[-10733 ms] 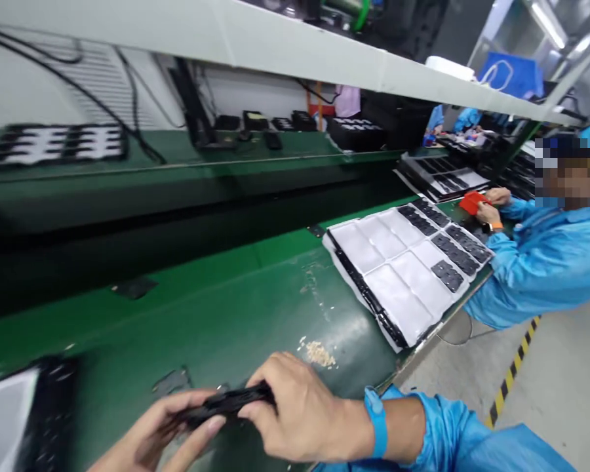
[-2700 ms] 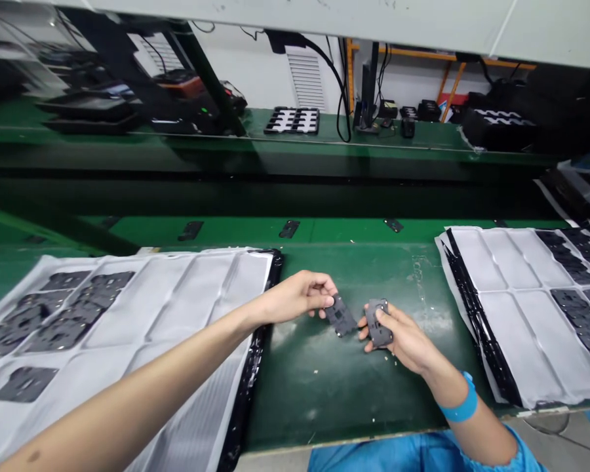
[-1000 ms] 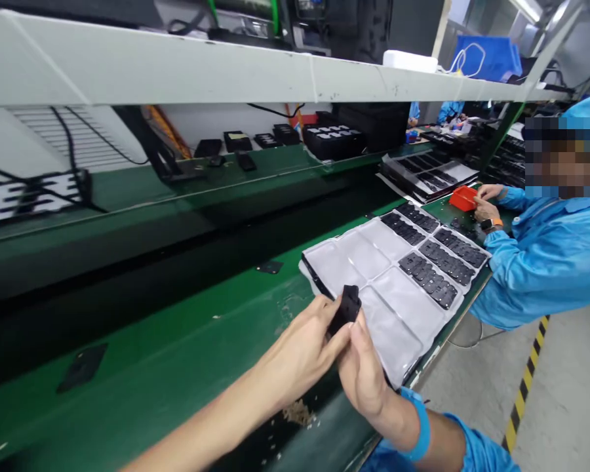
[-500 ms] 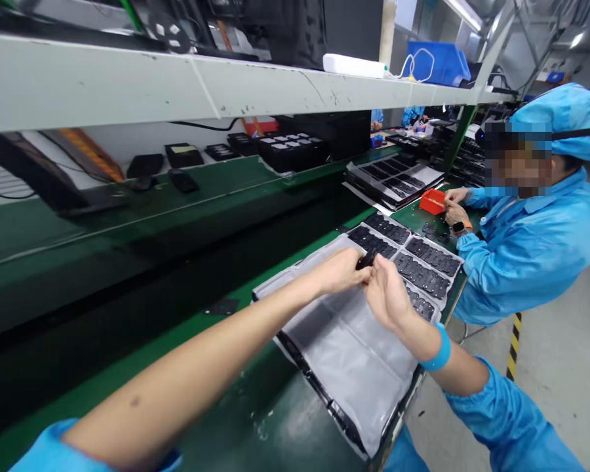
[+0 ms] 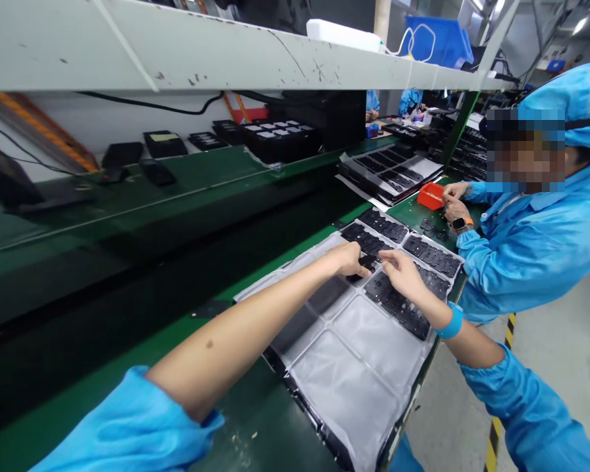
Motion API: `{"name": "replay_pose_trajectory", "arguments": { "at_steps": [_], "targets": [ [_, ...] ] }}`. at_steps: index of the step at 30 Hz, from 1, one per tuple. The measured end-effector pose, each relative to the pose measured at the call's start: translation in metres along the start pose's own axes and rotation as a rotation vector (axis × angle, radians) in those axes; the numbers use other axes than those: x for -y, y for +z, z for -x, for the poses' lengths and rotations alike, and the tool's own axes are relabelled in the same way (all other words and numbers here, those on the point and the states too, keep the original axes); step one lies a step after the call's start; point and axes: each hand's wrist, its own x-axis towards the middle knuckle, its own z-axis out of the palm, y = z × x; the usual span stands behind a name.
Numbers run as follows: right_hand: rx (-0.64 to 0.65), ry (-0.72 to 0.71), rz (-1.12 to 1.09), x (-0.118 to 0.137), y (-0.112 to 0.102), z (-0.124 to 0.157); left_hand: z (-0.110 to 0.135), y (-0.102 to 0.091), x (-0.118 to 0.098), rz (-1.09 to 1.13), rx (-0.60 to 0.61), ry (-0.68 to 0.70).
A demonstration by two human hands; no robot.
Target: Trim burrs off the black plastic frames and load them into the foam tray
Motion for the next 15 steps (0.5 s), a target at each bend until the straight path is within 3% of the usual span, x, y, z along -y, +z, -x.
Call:
{"name": "replay_pose_trajectory", "arguments": {
  "at_steps": [5, 11, 15],
  "targets": [
    [0.108, -0.201, 0.222, 0.005, 0.004, 0.001, -0.005, -0.009, 0.014, 0.055, -0.066, -0.022],
    [0.407, -0.398, 0.354, 0.014, 0.019, -0.017, -0.011, -0.012, 0.033, 0.007, -0.106, -0.075],
    [0.529, -0.457, 0.398, 0.016, 0.019, -0.033, -0.007, -0.016, 0.042, 0.008, -0.085, -0.075]
  ]
}}
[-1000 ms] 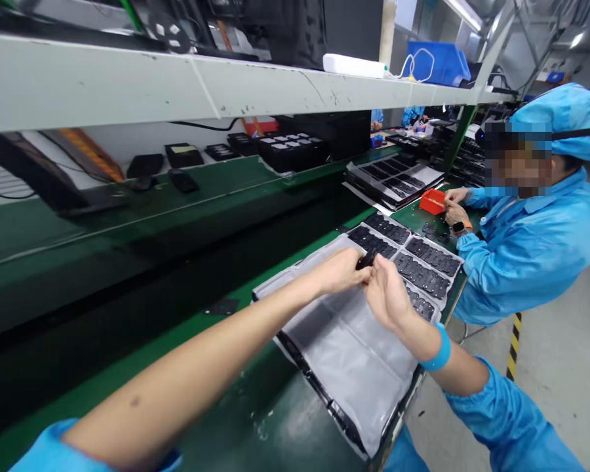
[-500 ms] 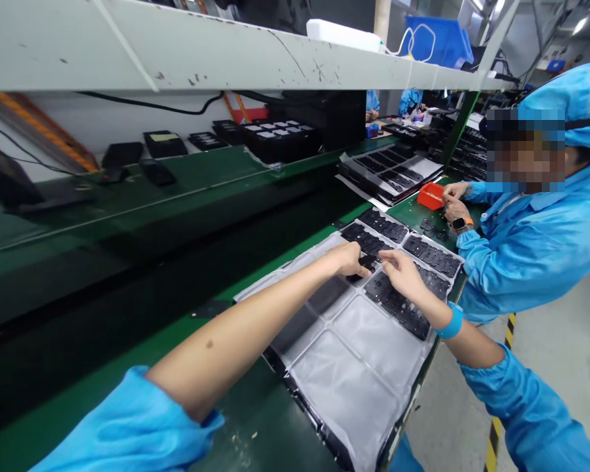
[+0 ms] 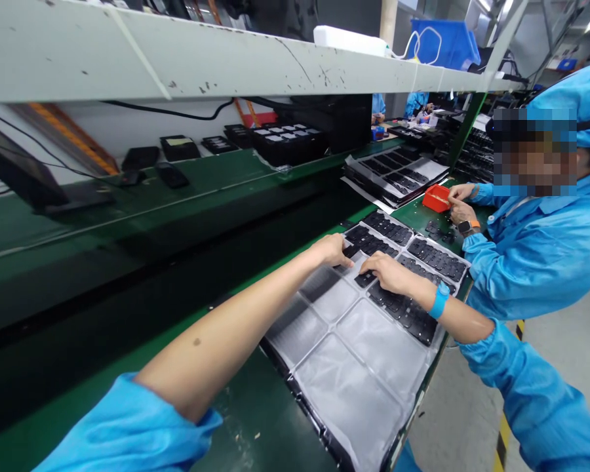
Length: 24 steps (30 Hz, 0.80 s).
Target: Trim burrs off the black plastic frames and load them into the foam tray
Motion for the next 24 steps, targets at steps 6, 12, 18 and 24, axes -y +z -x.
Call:
{"name": "replay_pose_trajectory", "arguments": {
  "at_steps": [6, 12, 18, 24],
  "targets": [
    [-0.040, -0.005, 0.045, 0.001, -0.010, 0.008, 0.000, 0.002, -0.001, 0.009, -0.016, 0.012],
    [-0.150, 0.076, 0.136, -0.005, -0.018, 0.020, -0.001, 0.010, -0.012, -0.021, -0.029, 0.032],
    [-0.220, 0.143, 0.220, -0.016, -0.015, 0.019, 0.002, 0.024, -0.032, -0.048, -0.016, 0.092],
    [-0.214, 0.133, 0.250, -0.018, -0.010, 0.017, -0.003, 0.018, -0.025, 0.038, -0.003, 0.127]
  ]
}}
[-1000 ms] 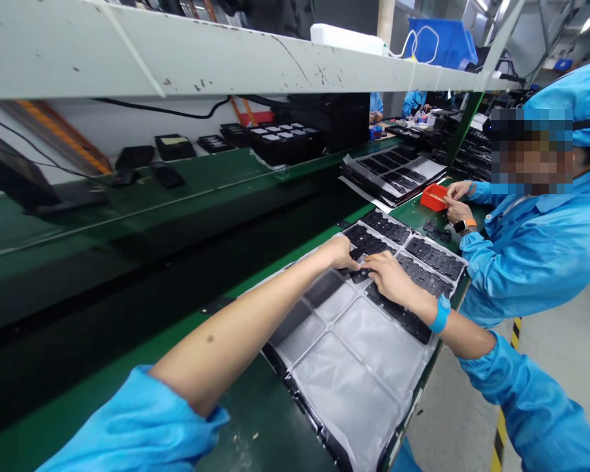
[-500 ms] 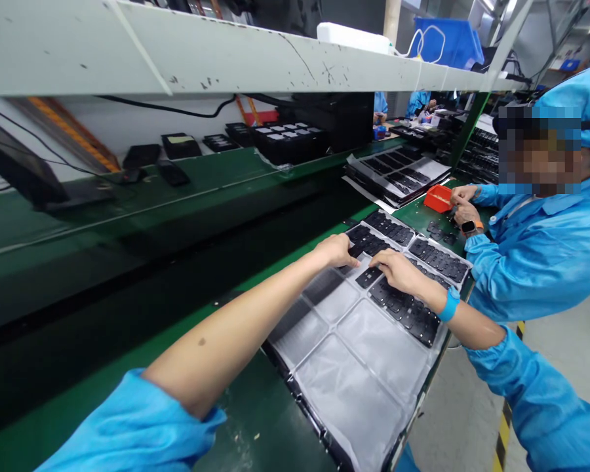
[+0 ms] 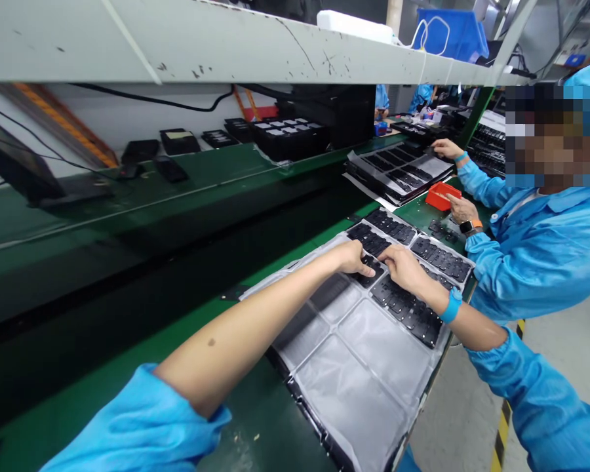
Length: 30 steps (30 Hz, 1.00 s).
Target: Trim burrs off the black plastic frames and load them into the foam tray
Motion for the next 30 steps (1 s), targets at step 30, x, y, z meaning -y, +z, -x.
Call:
{"name": "replay_pose_trajectory", "arguments": {
  "at_steps": [30],
  "targets": [
    [0.045, -0.046, 0.081, -0.007, -0.007, -0.003, 0.012, 0.010, -0.019, -0.193, -0.031, -0.054]
  ]
}}
